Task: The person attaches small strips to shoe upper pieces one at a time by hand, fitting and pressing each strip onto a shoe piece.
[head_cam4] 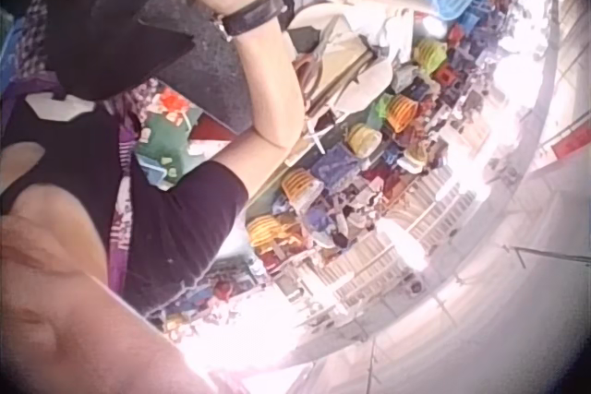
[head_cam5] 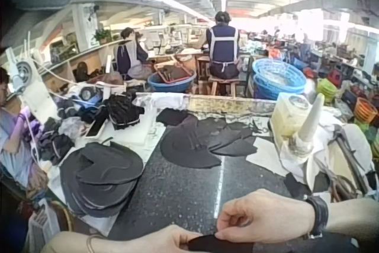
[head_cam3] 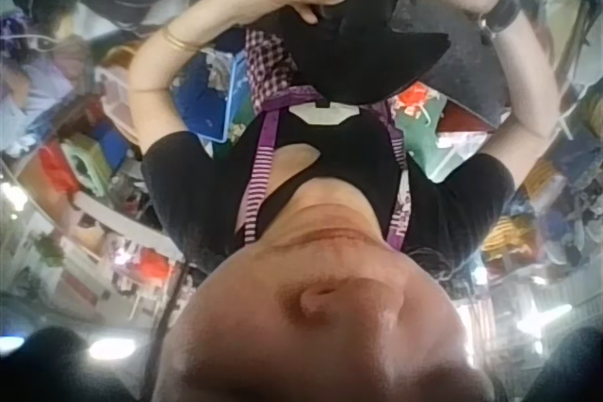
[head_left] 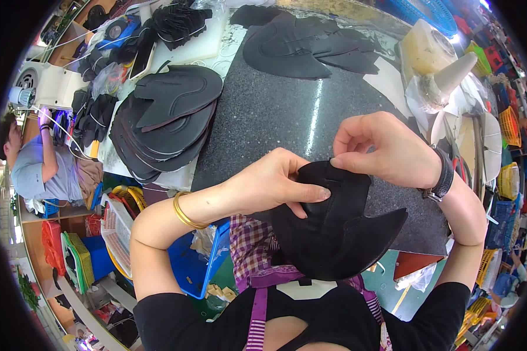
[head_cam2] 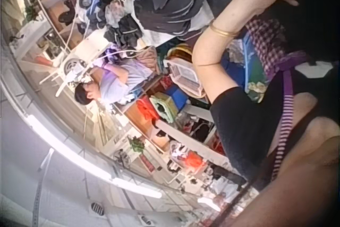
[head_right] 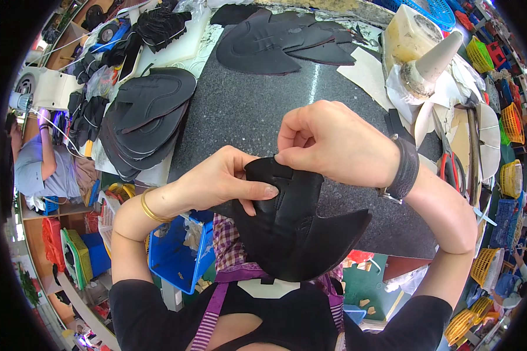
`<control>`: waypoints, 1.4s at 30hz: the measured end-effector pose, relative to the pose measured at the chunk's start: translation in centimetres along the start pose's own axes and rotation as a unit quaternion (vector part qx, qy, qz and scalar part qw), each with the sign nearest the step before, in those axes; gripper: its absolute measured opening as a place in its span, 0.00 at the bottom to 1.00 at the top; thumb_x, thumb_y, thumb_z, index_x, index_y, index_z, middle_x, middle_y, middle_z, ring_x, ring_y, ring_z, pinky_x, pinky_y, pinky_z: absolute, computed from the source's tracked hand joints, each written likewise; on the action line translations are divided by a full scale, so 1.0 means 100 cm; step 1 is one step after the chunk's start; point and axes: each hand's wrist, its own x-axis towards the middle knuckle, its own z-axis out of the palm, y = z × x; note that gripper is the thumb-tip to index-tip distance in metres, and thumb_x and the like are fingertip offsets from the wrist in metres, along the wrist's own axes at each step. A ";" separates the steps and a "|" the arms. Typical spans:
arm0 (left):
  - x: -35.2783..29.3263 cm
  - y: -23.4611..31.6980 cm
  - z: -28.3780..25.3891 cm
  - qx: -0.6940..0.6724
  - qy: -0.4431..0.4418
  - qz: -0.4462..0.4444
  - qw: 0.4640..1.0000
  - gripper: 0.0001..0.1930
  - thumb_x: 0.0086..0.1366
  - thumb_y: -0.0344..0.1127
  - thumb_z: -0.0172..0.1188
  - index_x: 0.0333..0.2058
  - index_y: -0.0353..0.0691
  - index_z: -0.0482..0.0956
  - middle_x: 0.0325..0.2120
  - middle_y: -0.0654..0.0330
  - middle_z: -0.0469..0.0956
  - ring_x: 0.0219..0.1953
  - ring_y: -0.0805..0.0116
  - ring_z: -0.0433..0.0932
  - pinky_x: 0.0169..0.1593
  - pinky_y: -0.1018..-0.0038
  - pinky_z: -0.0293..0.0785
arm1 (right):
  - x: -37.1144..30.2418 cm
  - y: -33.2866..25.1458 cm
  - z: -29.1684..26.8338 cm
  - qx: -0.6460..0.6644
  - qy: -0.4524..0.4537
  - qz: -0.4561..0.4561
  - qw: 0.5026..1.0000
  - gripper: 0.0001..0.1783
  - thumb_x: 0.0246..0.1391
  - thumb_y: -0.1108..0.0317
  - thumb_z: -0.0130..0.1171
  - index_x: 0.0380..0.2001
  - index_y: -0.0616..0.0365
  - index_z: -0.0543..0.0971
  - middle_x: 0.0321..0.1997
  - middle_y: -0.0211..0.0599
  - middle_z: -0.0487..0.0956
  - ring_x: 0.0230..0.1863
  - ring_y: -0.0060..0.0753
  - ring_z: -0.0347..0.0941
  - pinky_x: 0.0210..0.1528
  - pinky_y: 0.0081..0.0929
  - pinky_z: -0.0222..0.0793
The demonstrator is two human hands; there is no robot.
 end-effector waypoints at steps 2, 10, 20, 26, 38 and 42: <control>0.002 0.000 0.000 0.002 -0.002 -0.002 1.000 0.13 0.59 0.35 0.62 0.35 0.28 0.79 0.27 0.59 0.79 0.28 0.78 0.76 0.30 0.82 0.78 | 0.000 0.001 0.000 0.009 0.002 0.002 1.000 0.10 0.45 0.69 0.60 0.24 0.67 0.76 0.18 0.39 0.76 0.21 0.24 0.72 0.26 0.24 0.68; 0.002 -0.004 -0.002 -0.001 -0.007 -0.015 1.000 0.11 0.59 0.33 0.62 0.38 0.31 0.79 0.28 0.64 0.78 0.28 0.80 0.76 0.30 0.83 0.77 | 0.001 0.004 -0.001 0.004 -0.010 0.001 1.000 0.10 0.44 0.69 0.60 0.27 0.66 0.74 0.19 0.39 0.75 0.22 0.28 0.73 0.27 0.25 0.68; -0.010 -0.005 -0.014 0.050 -0.002 0.037 0.998 0.14 0.59 0.35 0.62 0.38 0.30 0.77 0.31 0.60 0.78 0.27 0.78 0.77 0.27 0.82 0.78 | 0.020 -0.001 0.009 -0.036 -0.051 -0.122 0.991 0.19 0.45 0.67 0.65 0.38 0.61 0.70 0.24 0.41 0.76 0.27 0.36 0.76 0.31 0.28 0.70; -0.080 0.075 -0.060 0.296 0.414 0.169 0.844 0.23 0.53 0.32 0.63 0.49 0.37 0.73 0.28 0.62 0.77 0.22 0.82 0.72 0.18 0.85 0.66 | 0.102 0.074 -0.014 -0.467 0.275 -0.264 0.798 0.14 0.48 0.66 0.57 0.38 0.60 0.75 0.43 0.45 0.76 0.44 0.38 0.74 0.45 0.33 0.68; -0.032 0.042 -0.116 0.606 0.398 0.164 0.669 0.13 0.58 0.34 0.58 0.41 0.36 0.76 0.37 0.51 0.79 0.41 0.53 0.77 0.43 0.64 0.72 | 0.024 0.087 0.003 -0.404 0.147 -0.436 0.791 0.14 0.43 0.70 0.55 0.35 0.62 0.75 0.40 0.41 0.78 0.42 0.38 0.77 0.44 0.30 0.74; 0.037 0.015 -0.074 0.627 0.237 0.251 0.698 0.15 0.57 0.34 0.59 0.42 0.35 0.75 0.40 0.50 0.77 0.41 0.53 0.76 0.43 0.64 0.73 | -0.025 0.094 0.025 -0.384 0.086 -0.390 0.832 0.12 0.46 0.71 0.52 0.36 0.61 0.75 0.43 0.42 0.77 0.44 0.42 0.76 0.47 0.33 0.73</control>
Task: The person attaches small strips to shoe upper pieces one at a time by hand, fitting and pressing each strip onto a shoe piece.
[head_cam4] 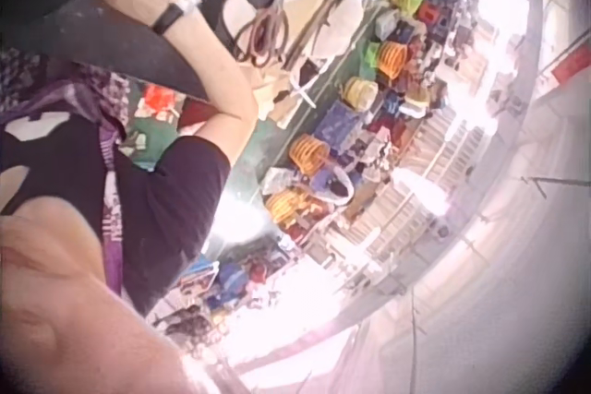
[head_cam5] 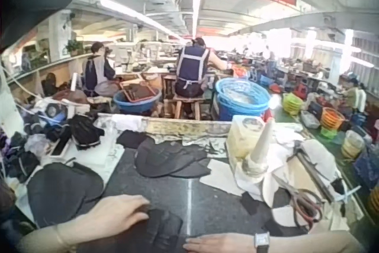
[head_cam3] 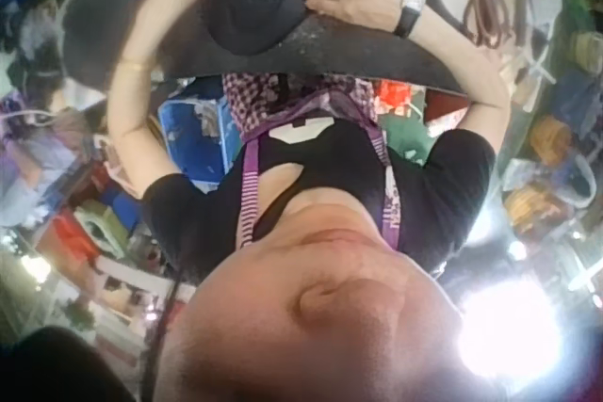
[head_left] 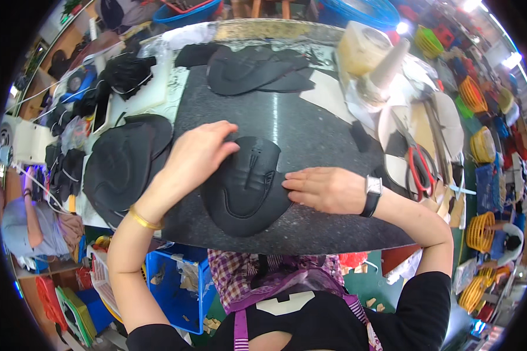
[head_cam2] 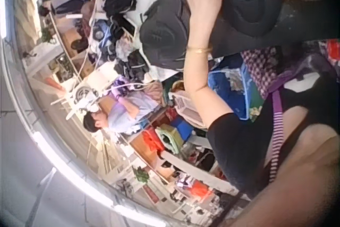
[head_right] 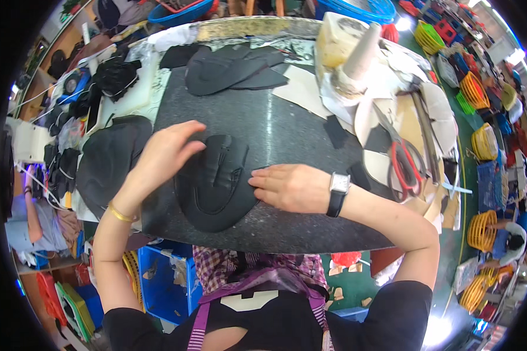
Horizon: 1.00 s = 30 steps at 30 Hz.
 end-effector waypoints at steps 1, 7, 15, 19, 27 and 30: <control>0.002 0.002 0.013 0.026 0.029 0.043 0.998 0.18 0.55 0.34 0.61 0.44 0.35 0.74 0.40 0.50 0.77 0.42 0.53 0.76 0.44 0.64 0.72 | -0.008 0.004 -0.006 0.001 -0.002 0.004 1.000 0.12 0.46 0.71 0.52 0.36 0.61 0.75 0.43 0.42 0.77 0.44 0.42 0.76 0.47 0.33 0.73; 0.003 0.018 0.028 0.012 -0.007 0.012 1.000 0.26 0.49 0.28 0.66 0.49 0.35 0.69 0.33 0.53 0.76 0.35 0.56 0.76 0.40 0.66 0.72 | -0.067 0.047 -0.050 -0.112 0.007 0.492 0.863 0.06 0.45 0.70 0.60 0.26 0.62 0.76 0.27 0.48 0.77 0.32 0.49 0.75 0.35 0.39 0.70; -0.010 0.037 0.022 -0.160 -0.106 -0.127 0.973 0.22 0.49 0.27 0.65 0.44 0.33 0.72 0.23 0.56 0.73 0.25 0.64 0.74 0.31 0.71 0.69 | -0.066 0.014 -0.068 -0.014 -0.012 0.532 0.847 0.06 0.42 0.70 0.61 0.19 0.60 0.77 0.19 0.47 0.76 0.28 0.50 0.75 0.33 0.38 0.70; -0.016 0.039 0.024 -0.127 -0.117 -0.106 0.979 0.15 0.50 0.28 0.65 0.36 0.30 0.73 0.23 0.56 0.71 0.26 0.65 0.73 0.29 0.71 0.67 | -0.093 -0.013 -0.065 -0.057 -0.079 0.529 0.843 0.07 0.40 0.73 0.63 0.25 0.61 0.75 0.25 0.44 0.76 0.30 0.48 0.75 0.34 0.36 0.70; -0.015 0.058 0.020 -0.180 -0.139 -0.089 0.970 0.15 0.51 0.30 0.64 0.37 0.31 0.73 0.24 0.54 0.72 0.25 0.64 0.73 0.27 0.73 0.68 | -0.104 -0.019 -0.057 0.099 0.038 0.559 0.822 0.12 0.38 0.77 0.64 0.28 0.61 0.72 0.27 0.42 0.74 0.32 0.43 0.74 0.36 0.33 0.68; -0.020 0.056 0.021 -0.194 -0.127 -0.097 0.968 0.16 0.51 0.30 0.63 0.40 0.32 0.74 0.26 0.53 0.74 0.25 0.65 0.73 0.27 0.73 0.68 | -0.098 -0.021 -0.056 0.033 0.008 0.550 0.834 0.12 0.38 0.77 0.64 0.27 0.62 0.72 0.27 0.41 0.74 0.32 0.42 0.74 0.35 0.33 0.68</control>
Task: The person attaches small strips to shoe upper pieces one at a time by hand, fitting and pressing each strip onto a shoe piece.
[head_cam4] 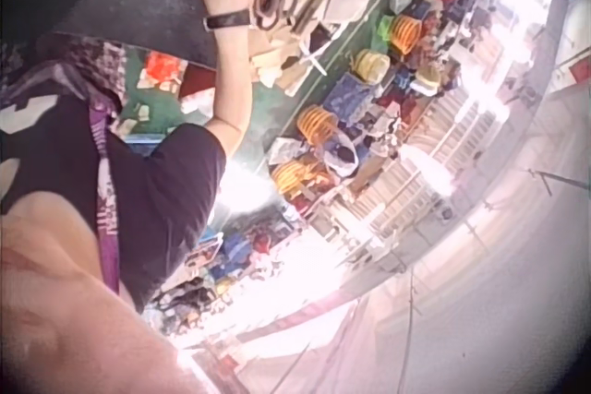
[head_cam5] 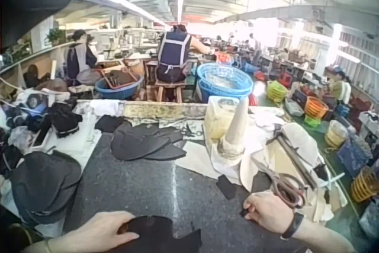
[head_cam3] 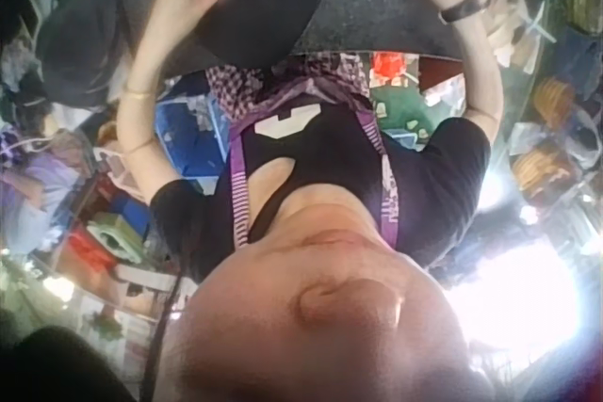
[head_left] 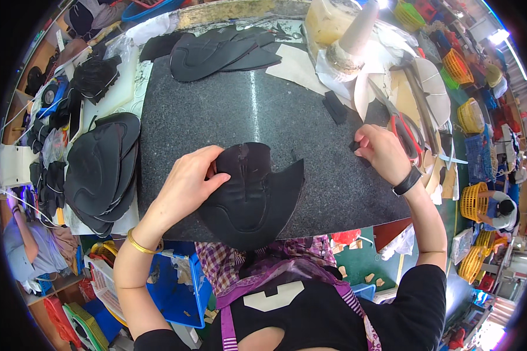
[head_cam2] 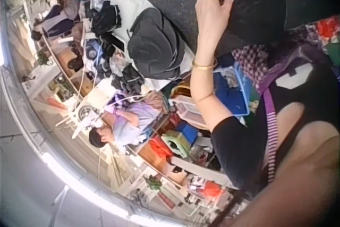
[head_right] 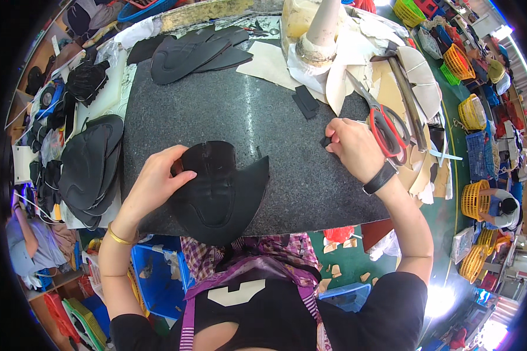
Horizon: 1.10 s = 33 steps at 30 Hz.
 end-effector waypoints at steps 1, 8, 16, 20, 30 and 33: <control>-0.002 -0.002 0.001 -0.002 0.002 -0.001 1.000 0.16 0.51 0.30 0.63 0.40 0.32 0.74 0.26 0.53 0.74 0.25 0.65 0.73 0.27 0.73 0.68 | 0.000 -0.004 0.000 -0.004 0.006 0.014 1.000 0.11 0.38 0.78 0.64 0.27 0.62 0.72 0.27 0.40 0.74 0.32 0.42 0.74 0.36 0.34 0.68; -0.010 -0.003 0.000 -0.018 0.013 -0.005 1.000 0.17 0.52 0.30 0.63 0.41 0.32 0.74 0.26 0.54 0.75 0.25 0.65 0.73 0.28 0.73 0.69 | 0.004 0.000 -0.011 0.130 -0.072 0.071 0.986 0.08 0.48 0.77 0.58 0.29 0.61 0.68 0.22 0.33 0.73 0.23 0.26 0.74 0.26 0.25 0.69; -0.004 -0.011 0.006 -0.023 0.068 0.029 0.997 0.11 0.53 0.33 0.62 0.35 0.36 0.74 0.28 0.50 0.76 0.32 0.50 0.76 0.35 0.63 0.70 | 0.043 -0.040 -0.002 0.369 -0.099 0.073 0.921 0.10 0.51 0.78 0.56 0.36 0.58 0.68 0.25 0.22 0.71 0.23 0.13 0.69 0.27 0.12 0.70; 0.000 -0.006 0.013 -0.032 0.098 0.033 0.994 0.11 0.56 0.30 0.62 0.35 0.34 0.73 0.25 0.56 0.75 0.24 0.70 0.75 0.26 0.75 0.74 | 0.054 -0.087 0.019 0.417 -0.178 -0.031 0.891 0.12 0.50 0.82 0.55 0.39 0.62 0.73 0.30 0.29 0.74 0.28 0.20 0.74 0.29 0.18 0.73; -0.005 -0.004 0.009 -0.453 -0.032 -0.111 0.884 0.09 0.65 0.32 0.54 0.40 0.32 0.71 0.22 0.69 0.68 0.26 0.85 0.69 0.31 0.80 0.79 | 0.097 -0.132 0.025 0.216 -0.240 -0.188 0.927 0.09 0.42 0.77 0.60 0.31 0.64 0.76 0.23 0.42 0.77 0.23 0.34 0.76 0.28 0.27 0.70; -0.006 -0.003 0.008 -0.423 -0.042 -0.094 0.900 0.10 0.65 0.33 0.55 0.40 0.33 0.71 0.24 0.70 0.68 0.26 0.87 0.68 0.33 0.82 0.80 | 0.102 -0.135 0.027 0.168 -0.263 -0.226 0.923 0.09 0.40 0.74 0.62 0.28 0.62 0.76 0.21 0.42 0.77 0.22 0.40 0.74 0.29 0.30 0.69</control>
